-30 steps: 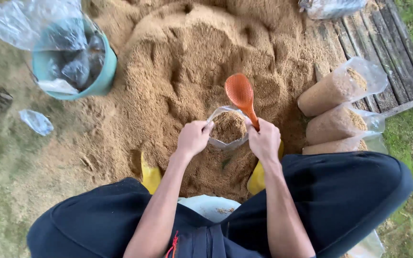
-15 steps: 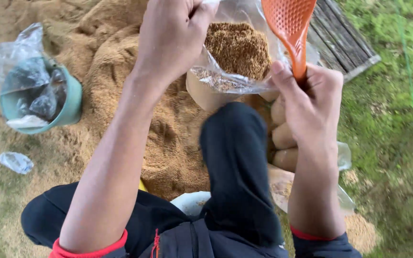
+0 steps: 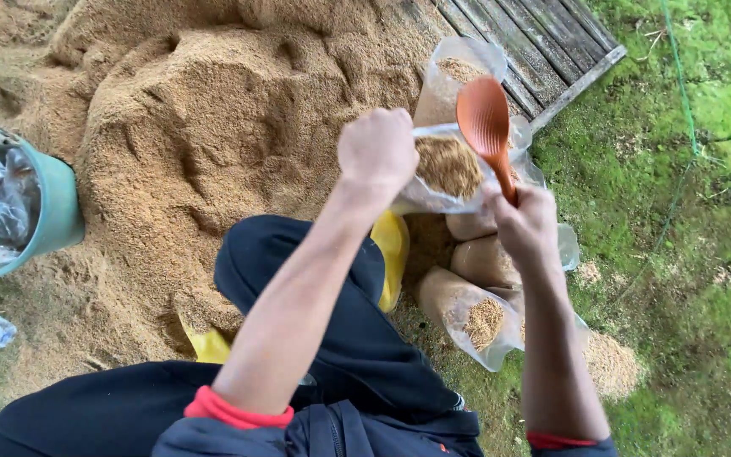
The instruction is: Filling plastic bags with grain substrate using a small hand scoop while sitting on the ground.
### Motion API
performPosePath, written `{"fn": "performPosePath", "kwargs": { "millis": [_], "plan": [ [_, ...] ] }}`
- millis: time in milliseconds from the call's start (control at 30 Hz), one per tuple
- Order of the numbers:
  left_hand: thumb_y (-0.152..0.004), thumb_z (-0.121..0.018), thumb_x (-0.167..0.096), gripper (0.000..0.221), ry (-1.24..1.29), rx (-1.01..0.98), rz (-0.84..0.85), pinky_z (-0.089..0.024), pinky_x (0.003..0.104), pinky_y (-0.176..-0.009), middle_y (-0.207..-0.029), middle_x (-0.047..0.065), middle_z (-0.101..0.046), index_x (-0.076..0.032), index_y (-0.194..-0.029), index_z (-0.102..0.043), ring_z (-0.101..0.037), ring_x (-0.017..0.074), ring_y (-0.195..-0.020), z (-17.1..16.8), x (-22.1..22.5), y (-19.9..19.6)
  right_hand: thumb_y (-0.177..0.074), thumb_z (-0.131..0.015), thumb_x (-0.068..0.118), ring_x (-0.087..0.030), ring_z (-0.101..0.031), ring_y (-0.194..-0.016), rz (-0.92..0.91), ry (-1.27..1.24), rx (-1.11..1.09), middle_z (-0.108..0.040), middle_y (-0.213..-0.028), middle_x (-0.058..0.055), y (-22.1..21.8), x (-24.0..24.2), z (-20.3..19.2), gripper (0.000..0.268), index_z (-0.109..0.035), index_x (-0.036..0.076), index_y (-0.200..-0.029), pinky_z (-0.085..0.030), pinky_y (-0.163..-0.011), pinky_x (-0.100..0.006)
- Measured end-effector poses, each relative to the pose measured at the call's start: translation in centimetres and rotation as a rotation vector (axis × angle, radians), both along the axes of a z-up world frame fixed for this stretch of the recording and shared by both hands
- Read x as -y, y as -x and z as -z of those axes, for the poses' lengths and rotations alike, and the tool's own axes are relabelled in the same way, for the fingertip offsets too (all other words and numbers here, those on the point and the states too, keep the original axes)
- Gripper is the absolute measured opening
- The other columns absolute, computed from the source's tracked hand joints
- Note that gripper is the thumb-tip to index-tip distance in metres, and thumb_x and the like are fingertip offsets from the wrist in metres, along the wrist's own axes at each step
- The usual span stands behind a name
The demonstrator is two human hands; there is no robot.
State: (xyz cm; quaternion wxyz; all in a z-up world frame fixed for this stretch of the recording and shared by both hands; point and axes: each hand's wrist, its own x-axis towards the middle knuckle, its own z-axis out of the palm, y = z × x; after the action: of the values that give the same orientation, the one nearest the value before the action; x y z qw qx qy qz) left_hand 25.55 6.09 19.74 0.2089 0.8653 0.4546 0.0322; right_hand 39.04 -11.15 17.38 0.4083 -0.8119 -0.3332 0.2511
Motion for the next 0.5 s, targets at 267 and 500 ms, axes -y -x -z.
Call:
{"fn": "performPosePath", "kwargs": {
  "millis": [267, 500],
  "plan": [
    [-0.082, -0.061, -0.012, 0.019, 0.098, -0.076, 0.223, -0.062, 0.055, -0.070, -0.076, 0.019, -0.075, -0.006, -0.084, -0.079, -0.076, 0.0414, -0.080, 9.6, 4.2, -2.0, -0.094, -0.068, 0.023, -0.017, -0.047, -0.046, 0.146, 0.183, 0.065, -0.046, -0.044, -0.003, 0.9, 7.3, 8.3, 0.040, -0.062, 0.013, -0.057, -0.038, -0.050, -0.032],
    [-0.080, -0.063, -0.010, 0.016, 0.020, -0.124, 0.435, -0.062, 0.050, -0.072, -0.075, 0.015, -0.076, -0.011, -0.080, -0.079, -0.077, 0.0359, -0.080, 17.7, 8.0, -2.2, -0.094, -0.069, 0.037, -0.039, -0.061, -0.056, 0.160, 0.379, 0.358, -0.049, -0.049, -0.014, 2.1, 11.7, 14.1, 0.046, -0.058, 0.010, -0.058, -0.043, -0.059, -0.044]
  ]
}}
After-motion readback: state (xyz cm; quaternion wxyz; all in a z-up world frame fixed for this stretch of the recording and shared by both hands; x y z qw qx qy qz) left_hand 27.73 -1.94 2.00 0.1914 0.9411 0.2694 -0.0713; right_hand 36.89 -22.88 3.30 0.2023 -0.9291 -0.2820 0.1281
